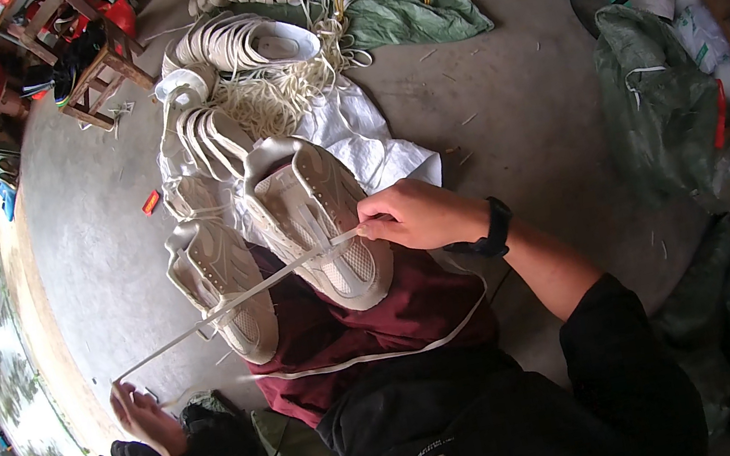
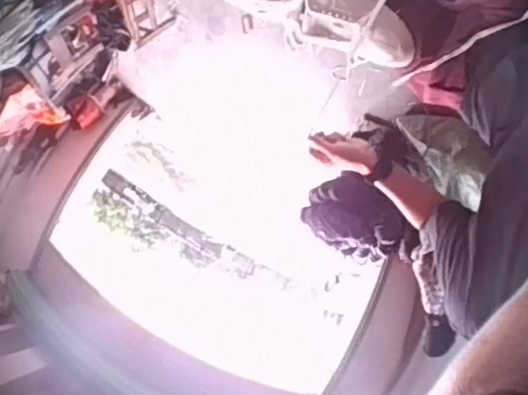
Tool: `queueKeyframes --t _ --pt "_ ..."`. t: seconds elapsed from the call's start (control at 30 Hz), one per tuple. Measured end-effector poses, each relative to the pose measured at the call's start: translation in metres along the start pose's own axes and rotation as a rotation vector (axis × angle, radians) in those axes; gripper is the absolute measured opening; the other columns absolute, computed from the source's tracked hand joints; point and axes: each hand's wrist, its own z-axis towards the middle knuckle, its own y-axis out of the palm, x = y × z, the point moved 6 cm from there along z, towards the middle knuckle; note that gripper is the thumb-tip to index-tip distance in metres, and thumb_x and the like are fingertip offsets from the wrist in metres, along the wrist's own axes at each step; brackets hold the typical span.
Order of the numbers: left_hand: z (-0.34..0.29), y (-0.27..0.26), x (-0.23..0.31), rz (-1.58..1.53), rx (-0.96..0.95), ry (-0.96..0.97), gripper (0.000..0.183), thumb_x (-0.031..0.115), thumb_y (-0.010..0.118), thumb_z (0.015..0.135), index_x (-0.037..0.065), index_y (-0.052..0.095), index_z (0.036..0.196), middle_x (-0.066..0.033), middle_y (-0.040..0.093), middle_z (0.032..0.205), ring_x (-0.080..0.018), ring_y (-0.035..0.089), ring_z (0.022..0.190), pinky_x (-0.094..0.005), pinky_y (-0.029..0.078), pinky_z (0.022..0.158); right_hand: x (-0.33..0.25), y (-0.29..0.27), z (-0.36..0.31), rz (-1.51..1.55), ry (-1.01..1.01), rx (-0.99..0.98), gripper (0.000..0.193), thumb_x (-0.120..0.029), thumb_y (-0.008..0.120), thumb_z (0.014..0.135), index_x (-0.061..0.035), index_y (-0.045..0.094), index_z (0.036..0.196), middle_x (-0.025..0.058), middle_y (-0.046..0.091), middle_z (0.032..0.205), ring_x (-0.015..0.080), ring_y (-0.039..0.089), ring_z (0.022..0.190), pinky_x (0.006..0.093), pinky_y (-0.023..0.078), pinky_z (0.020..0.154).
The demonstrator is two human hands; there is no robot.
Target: Lacing shoelaces into a pair of white sneakers.
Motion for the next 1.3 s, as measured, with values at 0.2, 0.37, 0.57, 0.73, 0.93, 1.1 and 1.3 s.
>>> queueKeyframes --t 0.2,0.37,0.57,0.73,0.93,1.1,1.3 --pt "0.035 -0.095 -0.002 0.101 0.237 0.013 0.018 0.024 0.065 0.096 0.006 0.063 0.099 -0.005 0.071 0.101 0.0005 0.029 0.05 -0.0179 0.022 0.043 0.011 -0.002 -0.017 0.13 0.056 0.037 0.018 -0.016 0.062 0.095 0.0003 0.067 0.091 0.0065 0.062 0.072 0.0107 0.053 0.065 0.0296 0.044 0.061" --pt "0.069 -0.173 -0.014 -0.007 0.338 0.014 0.024 0.021 0.064 0.096 0.002 0.063 0.112 -0.0096 0.068 0.118 -0.0013 0.037 0.055 -0.0167 0.024 0.045 0.017 -0.01 -0.033 0.2 0.128 0.008 0.019 -0.017 0.063 0.095 0.0007 0.068 0.092 0.0022 0.065 0.073 0.0059 0.053 0.068 0.0265 0.044 0.062" --pt "0.09 -0.232 -0.01 -0.038 0.392 -0.102 0.038 0.021 0.063 0.097 -0.001 0.058 0.128 -0.008 0.064 0.124 -0.0035 0.033 0.058 -0.0173 0.028 0.048 0.004 -0.011 -0.039 0.296 0.169 -0.081 0.025 -0.019 0.062 0.097 -0.0003 0.065 0.081 -0.0017 0.062 0.07 0.0032 0.053 0.068 0.0244 0.043 0.063" --pt "0.111 -0.283 -0.031 -0.099 0.398 -0.098 0.04 0.023 0.06 0.099 0.005 0.055 0.135 -0.0036 0.063 0.125 -0.0036 0.027 0.055 -0.0173 0.025 0.046 -0.005 0.002 -0.036 0.682 0.086 -0.069 0.026 -0.02 0.055 0.101 0.0 0.06 0.085 -0.0019 0.054 0.063 0.0047 0.052 0.057 0.0237 0.043 0.056" --pt "0.099 -0.258 -0.029 -0.145 0.477 -0.227 0.038 0.023 0.057 0.101 0.008 0.055 0.135 -0.0031 0.062 0.131 -0.0041 0.026 0.054 -0.016 0.025 0.046 0.0 -0.003 -0.046 0.603 0.324 -0.075 0.02 -0.017 0.053 0.102 0.0011 0.058 0.094 -0.0019 0.054 0.064 0.0049 0.051 0.05 0.021 0.04 0.048" --pt "0.093 -0.28 -0.014 -0.153 0.536 -0.213 0.036 0.023 0.057 0.101 0.008 0.057 0.133 -0.0018 0.062 0.13 -0.0036 0.027 0.055 -0.0158 0.025 0.046 -0.004 0.002 -0.027 0.552 0.261 0.143 0.021 -0.012 0.06 0.097 0.0035 0.061 0.082 0.0008 0.059 0.062 0.0058 0.057 0.052 0.0231 0.044 0.047" --pt "0.101 -0.298 -0.009 -0.096 0.552 -0.23 0.036 0.027 0.056 0.101 0.011 0.058 0.133 -0.0007 0.062 0.13 -0.0044 0.027 0.055 -0.0162 0.024 0.047 -0.02 -0.002 -0.012 0.226 0.261 0.233 0.018 -0.013 0.066 0.094 0.0017 0.062 0.084 0.0025 0.058 0.059 0.0068 0.055 0.054 0.0257 0.042 0.049"
